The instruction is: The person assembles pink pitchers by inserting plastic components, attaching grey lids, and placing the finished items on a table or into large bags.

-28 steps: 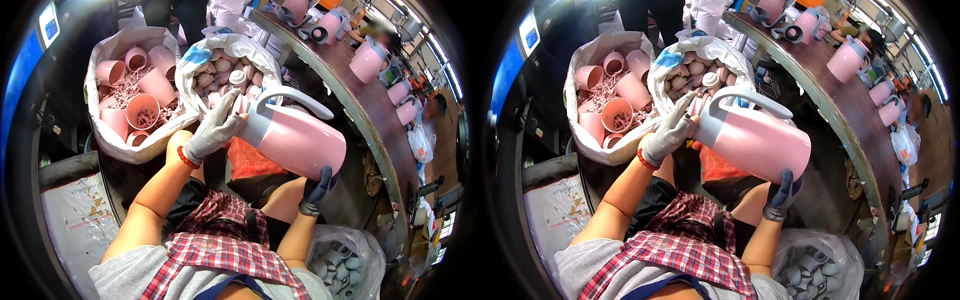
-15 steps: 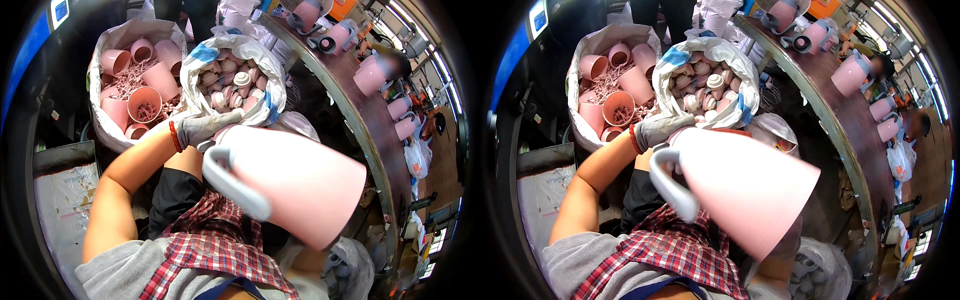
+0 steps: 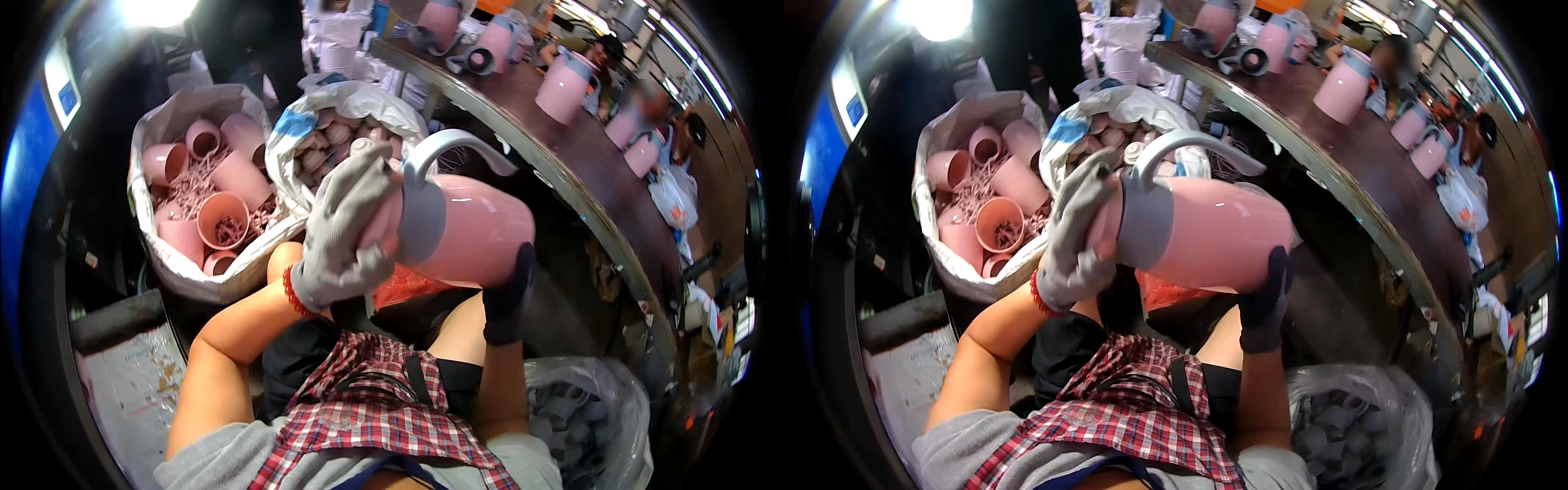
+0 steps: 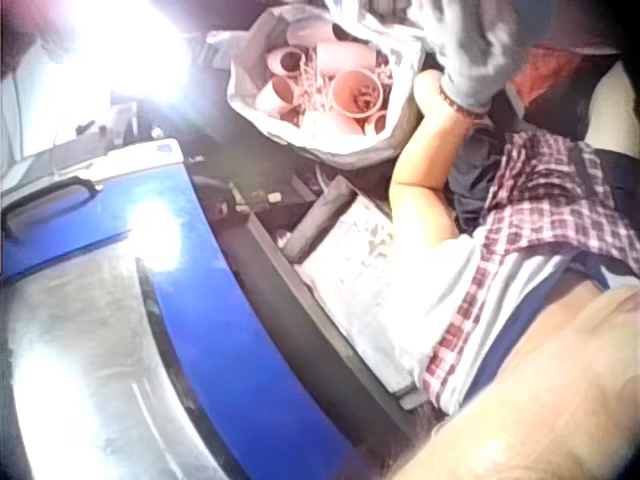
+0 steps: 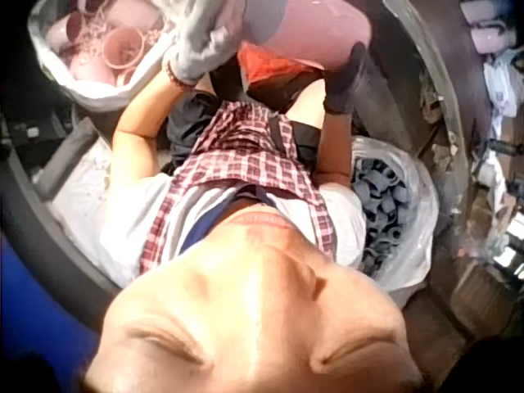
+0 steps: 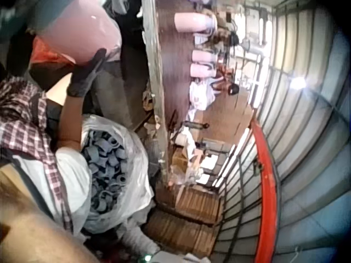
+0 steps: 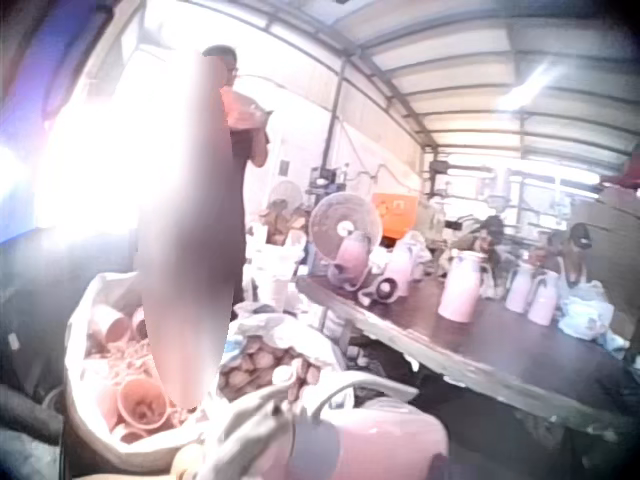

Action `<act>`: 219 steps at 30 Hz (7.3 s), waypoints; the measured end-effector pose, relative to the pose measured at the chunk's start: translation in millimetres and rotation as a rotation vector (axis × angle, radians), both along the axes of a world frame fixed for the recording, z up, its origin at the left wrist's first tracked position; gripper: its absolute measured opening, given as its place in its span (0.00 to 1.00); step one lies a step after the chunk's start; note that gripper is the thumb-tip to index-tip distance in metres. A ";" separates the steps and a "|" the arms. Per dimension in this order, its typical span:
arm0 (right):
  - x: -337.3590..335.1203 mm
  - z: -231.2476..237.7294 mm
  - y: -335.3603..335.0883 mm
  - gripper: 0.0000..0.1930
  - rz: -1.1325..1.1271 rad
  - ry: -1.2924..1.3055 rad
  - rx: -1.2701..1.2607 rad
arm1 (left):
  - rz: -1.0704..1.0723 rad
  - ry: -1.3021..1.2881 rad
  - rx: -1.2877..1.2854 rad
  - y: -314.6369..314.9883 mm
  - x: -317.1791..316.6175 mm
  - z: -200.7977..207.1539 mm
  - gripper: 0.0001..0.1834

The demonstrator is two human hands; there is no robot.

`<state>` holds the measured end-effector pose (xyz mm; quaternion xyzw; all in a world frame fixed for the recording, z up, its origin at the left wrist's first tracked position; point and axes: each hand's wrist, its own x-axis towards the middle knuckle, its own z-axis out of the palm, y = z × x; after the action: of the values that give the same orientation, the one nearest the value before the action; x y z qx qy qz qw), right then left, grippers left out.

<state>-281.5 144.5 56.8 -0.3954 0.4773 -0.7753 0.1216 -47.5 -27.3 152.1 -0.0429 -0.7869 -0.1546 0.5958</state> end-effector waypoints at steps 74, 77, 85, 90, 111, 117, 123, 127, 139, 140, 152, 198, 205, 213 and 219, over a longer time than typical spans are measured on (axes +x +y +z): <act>21.6 52.4 -96.8 0.23 0.662 1.333 0.728 | 1.993 -0.798 1.631 74.3 448.7 -312.5 0.68; 44.9 26.9 -91.4 0.25 0.807 0.900 1.043 | 1.959 -0.714 1.707 86.0 452.5 -295.8 0.65; 57.7 -24.0 -88.0 0.24 0.897 0.738 1.013 | 1.645 0.632 1.814 60.5 530.8 -365.7 0.42; 57.8 -36.1 -80.0 0.24 0.943 0.619 0.947 | 1.237 0.298 1.505 25.3 579.0 -386.8 0.13; 132.0 118.8 -57.7 0.35 0.429 1.372 0.005 | -0.317 -0.709 0.467 20.8 165.5 -22.0 0.08; 121.6 118.6 -36.6 0.24 0.566 1.566 0.539 | -0.763 -0.593 0.542 26.0 90.8 -47.1 0.08; 105.0 119.7 -38.5 0.25 0.935 1.320 0.817 | -0.712 -0.634 0.379 34.4 86.1 -35.9 0.12; 90.2 103.7 -29.8 0.22 0.916 1.087 0.948 | -0.130 -0.645 -0.062 72.7 82.5 -16.3 0.19; -30.4 205.2 -68.1 0.05 -0.278 1.194 -0.011 | -0.354 -0.178 0.587 50.9 97.5 -67.7 0.13; -15.0 191.0 -90.6 0.10 -0.435 1.771 0.142 | -0.418 -0.177 0.631 52.0 88.7 -71.6 0.12; 30.9 51.4 -11.7 0.26 0.033 0.945 0.477 | -0.249 -0.688 0.666 38.0 48.7 -130.2 0.32; -23.5 95.7 270.1 0.18 -0.552 0.201 0.852 | -1.164 -0.506 1.424 22.3 -4.6 -149.1 0.67; 43.5 60.8 96.6 0.22 -0.206 0.008 0.555 | -1.372 -0.552 1.401 25.7 7.4 -172.2 0.65; 87.4 56.9 59.1 0.26 0.117 -0.200 0.557 | -1.479 -0.507 1.475 36.5 24.5 -167.7 0.65; 59.8 27.9 50.7 0.31 0.330 -0.161 0.482 | -1.496 -0.551 1.553 44.2 3.3 -182.6 0.65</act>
<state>-221.8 195.2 84.7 -0.3645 0.5657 -0.6384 0.3737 -44.3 16.8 -30.6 -0.0862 -0.3578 -0.9295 0.0222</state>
